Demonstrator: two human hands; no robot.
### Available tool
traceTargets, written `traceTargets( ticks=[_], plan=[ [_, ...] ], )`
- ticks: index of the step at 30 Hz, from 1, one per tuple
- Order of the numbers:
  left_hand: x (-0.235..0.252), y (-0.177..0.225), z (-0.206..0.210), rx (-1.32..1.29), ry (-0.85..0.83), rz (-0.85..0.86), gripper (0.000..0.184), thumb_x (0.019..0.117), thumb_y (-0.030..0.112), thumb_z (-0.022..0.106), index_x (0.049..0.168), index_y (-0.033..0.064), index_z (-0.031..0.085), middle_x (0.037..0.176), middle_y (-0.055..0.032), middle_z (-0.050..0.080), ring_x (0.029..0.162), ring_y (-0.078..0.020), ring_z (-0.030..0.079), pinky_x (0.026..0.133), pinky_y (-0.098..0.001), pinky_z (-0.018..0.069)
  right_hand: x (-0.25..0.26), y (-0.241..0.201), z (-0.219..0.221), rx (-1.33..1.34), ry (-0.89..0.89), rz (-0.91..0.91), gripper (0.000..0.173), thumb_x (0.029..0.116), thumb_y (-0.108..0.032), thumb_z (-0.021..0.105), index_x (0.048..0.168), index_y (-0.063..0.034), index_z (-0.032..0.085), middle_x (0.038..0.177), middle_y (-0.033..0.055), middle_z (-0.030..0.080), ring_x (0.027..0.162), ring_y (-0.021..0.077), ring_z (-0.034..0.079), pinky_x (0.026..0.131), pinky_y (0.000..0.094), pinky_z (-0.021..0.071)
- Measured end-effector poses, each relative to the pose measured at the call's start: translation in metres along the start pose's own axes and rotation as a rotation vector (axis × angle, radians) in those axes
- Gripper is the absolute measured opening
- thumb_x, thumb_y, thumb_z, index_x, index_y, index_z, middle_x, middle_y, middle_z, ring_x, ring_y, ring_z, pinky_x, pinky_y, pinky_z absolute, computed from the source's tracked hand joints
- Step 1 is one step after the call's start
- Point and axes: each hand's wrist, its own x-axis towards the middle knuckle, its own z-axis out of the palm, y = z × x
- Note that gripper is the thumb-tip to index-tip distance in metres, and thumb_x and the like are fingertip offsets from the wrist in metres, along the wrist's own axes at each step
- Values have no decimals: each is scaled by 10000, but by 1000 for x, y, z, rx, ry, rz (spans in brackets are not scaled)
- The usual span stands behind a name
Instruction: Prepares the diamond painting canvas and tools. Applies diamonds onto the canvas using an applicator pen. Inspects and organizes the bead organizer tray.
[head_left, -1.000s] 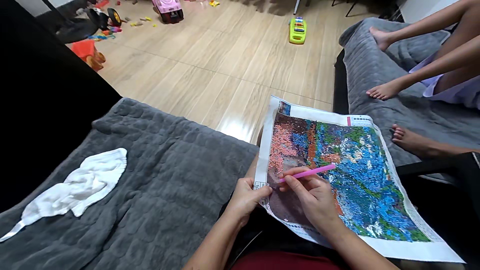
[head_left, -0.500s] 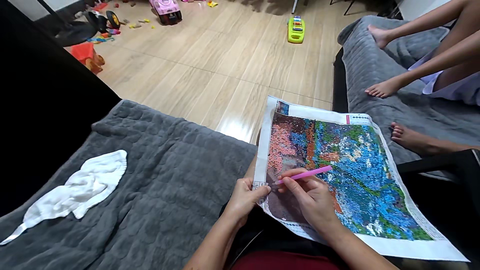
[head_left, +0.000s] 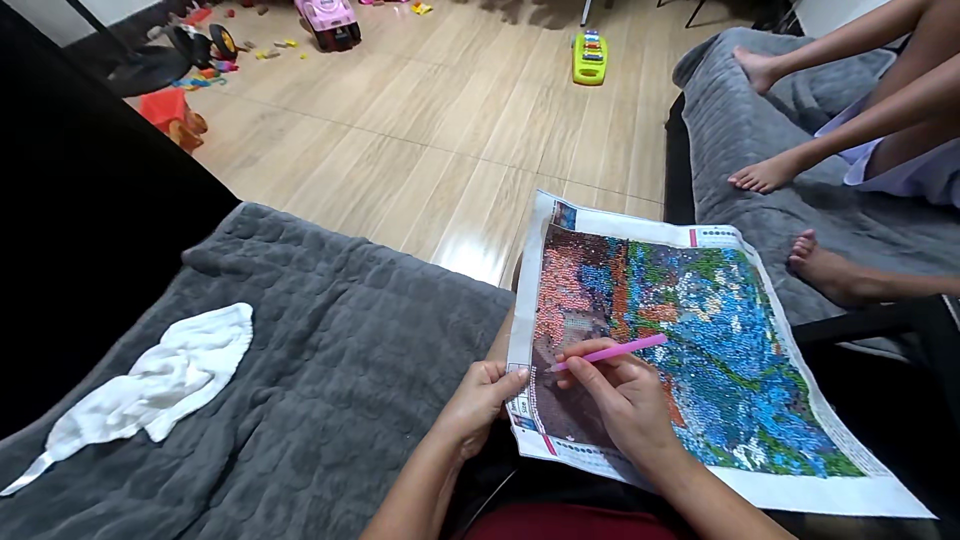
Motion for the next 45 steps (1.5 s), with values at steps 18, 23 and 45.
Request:
traceTargets(
  ticks=[18,23,45],
  plan=[
    [23,20,16,-159,169,170,297,1100,212,449,933,80,655,700,-8,678,576,-40,649,550,-197,562,14,-16,-4,-46,82,-77,116,970,-58,592,1002,-53,704,889,-54,726,742,8,698,716,176,609],
    [26,13,19,-252,185,134,289,1100,197,447,950,58,651,721,-31,691,599,-63,668,569,-214,577,14,-15,-6,-51,89,-91,110,974,-60,594,1004,-53,699,898,-54,723,739,1,692,707,167,604],
    [11,5,10,52,218,161,25,926,-34,695,949,-31,704,759,-99,733,643,-127,706,635,-261,604,3,-4,-4,-52,9,-80,117,989,-141,607,998,-99,715,902,-57,727,722,22,693,685,188,612]
  ],
)
